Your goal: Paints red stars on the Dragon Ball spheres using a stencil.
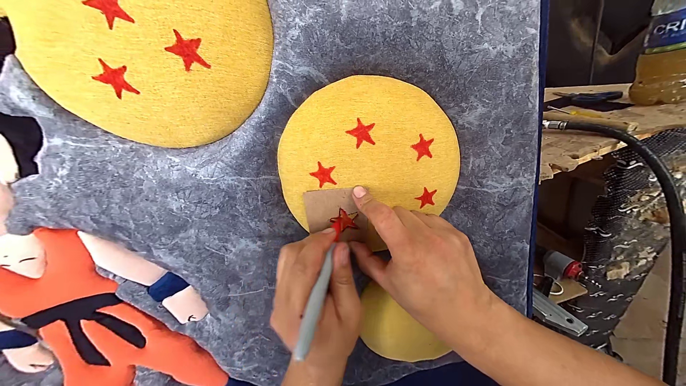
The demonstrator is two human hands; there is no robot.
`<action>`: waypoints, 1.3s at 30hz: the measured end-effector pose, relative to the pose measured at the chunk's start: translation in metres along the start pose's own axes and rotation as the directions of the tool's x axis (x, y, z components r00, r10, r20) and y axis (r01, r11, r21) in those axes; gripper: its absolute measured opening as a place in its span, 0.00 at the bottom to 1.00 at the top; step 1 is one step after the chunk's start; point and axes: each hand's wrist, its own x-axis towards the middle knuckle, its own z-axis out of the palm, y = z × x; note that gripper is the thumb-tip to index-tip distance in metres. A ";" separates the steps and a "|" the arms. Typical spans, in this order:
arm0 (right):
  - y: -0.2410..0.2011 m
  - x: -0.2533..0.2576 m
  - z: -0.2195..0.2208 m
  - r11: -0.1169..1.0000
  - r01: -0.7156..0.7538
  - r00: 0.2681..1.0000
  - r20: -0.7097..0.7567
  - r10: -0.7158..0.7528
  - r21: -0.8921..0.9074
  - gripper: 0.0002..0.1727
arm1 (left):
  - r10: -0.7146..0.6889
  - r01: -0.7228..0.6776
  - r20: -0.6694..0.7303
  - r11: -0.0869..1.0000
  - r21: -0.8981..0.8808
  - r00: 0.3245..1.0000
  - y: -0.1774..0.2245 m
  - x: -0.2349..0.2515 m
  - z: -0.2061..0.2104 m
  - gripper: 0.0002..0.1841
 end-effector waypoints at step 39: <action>-0.003 0.000 -0.001 1.000 -0.012 1.000 -0.012 0.012 0.017 0.33 | 0.023 -0.004 0.109 0.985 -0.172 0.994 -0.004 0.016 -0.001 0.09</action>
